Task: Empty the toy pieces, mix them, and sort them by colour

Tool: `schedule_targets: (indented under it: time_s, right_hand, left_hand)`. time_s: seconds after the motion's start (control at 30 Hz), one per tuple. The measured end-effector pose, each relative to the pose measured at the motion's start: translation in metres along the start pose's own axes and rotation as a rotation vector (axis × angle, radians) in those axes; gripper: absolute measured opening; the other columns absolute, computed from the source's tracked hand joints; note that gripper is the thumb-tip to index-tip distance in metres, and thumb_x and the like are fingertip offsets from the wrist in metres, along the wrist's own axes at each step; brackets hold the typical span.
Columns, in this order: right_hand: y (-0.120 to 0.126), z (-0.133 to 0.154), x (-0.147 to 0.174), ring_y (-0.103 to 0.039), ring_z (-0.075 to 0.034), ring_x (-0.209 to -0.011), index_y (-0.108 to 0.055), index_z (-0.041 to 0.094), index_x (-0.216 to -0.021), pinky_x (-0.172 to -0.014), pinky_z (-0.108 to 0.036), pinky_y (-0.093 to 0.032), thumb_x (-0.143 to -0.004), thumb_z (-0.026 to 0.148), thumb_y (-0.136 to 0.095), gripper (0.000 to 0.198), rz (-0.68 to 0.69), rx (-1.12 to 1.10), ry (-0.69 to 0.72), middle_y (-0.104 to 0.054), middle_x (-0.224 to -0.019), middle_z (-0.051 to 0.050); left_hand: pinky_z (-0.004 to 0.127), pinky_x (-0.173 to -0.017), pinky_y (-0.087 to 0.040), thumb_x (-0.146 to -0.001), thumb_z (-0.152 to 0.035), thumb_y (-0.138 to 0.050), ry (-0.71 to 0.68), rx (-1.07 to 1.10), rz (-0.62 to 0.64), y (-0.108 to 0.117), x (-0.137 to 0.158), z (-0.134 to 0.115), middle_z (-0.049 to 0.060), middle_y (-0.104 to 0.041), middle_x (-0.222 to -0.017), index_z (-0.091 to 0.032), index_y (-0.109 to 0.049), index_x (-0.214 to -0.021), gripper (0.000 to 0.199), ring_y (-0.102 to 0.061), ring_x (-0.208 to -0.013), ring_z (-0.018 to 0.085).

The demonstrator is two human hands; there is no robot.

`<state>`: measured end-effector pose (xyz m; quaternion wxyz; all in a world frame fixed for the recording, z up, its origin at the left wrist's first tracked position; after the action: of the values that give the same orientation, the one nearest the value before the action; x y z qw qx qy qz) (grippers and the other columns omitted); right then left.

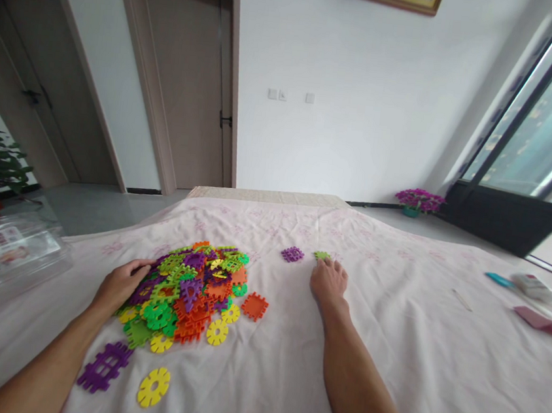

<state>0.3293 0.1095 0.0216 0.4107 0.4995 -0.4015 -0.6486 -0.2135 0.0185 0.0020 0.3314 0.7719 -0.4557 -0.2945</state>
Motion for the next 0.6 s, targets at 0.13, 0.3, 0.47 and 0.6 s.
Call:
schedule_targets:
  time_s: [0.13,0.3,0.47,0.6]
  right_hand:
    - [0.013,0.009,0.001,-0.052,-0.03,-0.12,-0.067,0.021,-0.121,-0.097,-0.041,-0.04,-0.089,0.033,-0.048,0.039,-0.026,-0.126,0.02,-0.061,-0.131,-0.011]
    - [0.018,0.056,0.01,-0.063,-0.02,-0.076,-0.073,0.018,-0.089,-0.067,-0.027,-0.045,-0.081,0.048,-0.06,0.034,0.491,-0.542,0.308,-0.072,-0.082,-0.004]
    - [0.028,0.105,0.038,-0.062,-0.017,-0.079,-0.072,0.023,-0.098,-0.067,-0.024,-0.043,-0.058,0.043,-0.082,0.046,0.756,-0.459,0.548,-0.071,-0.092,0.0]
    - [0.041,0.126,0.057,-0.061,-0.018,-0.077,-0.07,0.023,-0.096,-0.062,-0.024,-0.04,-0.05,0.041,-0.086,0.052,0.705,-0.32,0.65,-0.069,-0.093,-0.001]
  left_hand:
    - [0.028,-0.083,-0.047,-0.088,-0.049,-0.045,0.002,0.003,0.003,0.0,0.0,0.0,0.001,-0.073,-0.109,-0.033,-0.067,-0.115,0.038,-0.066,-0.099,0.023]
    - [0.027,-0.082,-0.047,-0.088,-0.049,-0.046,0.001,-0.009,-0.001,0.0,-0.001,0.0,0.001,-0.073,-0.109,-0.033,-0.068,-0.115,0.038,-0.066,-0.099,0.023]
    - [0.026,-0.081,-0.047,-0.088,-0.048,-0.045,-0.009,-0.01,-0.006,0.001,-0.001,-0.001,0.001,-0.074,-0.107,-0.032,-0.068,-0.114,0.038,-0.067,-0.098,0.022]
    - [0.028,-0.082,-0.047,-0.088,-0.049,-0.045,0.009,-0.019,0.0,0.001,0.0,-0.001,0.0,-0.074,-0.108,-0.033,-0.068,-0.114,0.038,-0.067,-0.098,0.023]
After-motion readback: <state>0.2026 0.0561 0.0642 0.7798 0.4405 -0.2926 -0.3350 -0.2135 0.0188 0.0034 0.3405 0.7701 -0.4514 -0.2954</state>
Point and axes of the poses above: each hand's wrist, its own x-axis away from the middle knuckle, its own y-axis out of the back of the hand, z = x × y, the point moved 3 cm from there along -x, towards the middle knuckle
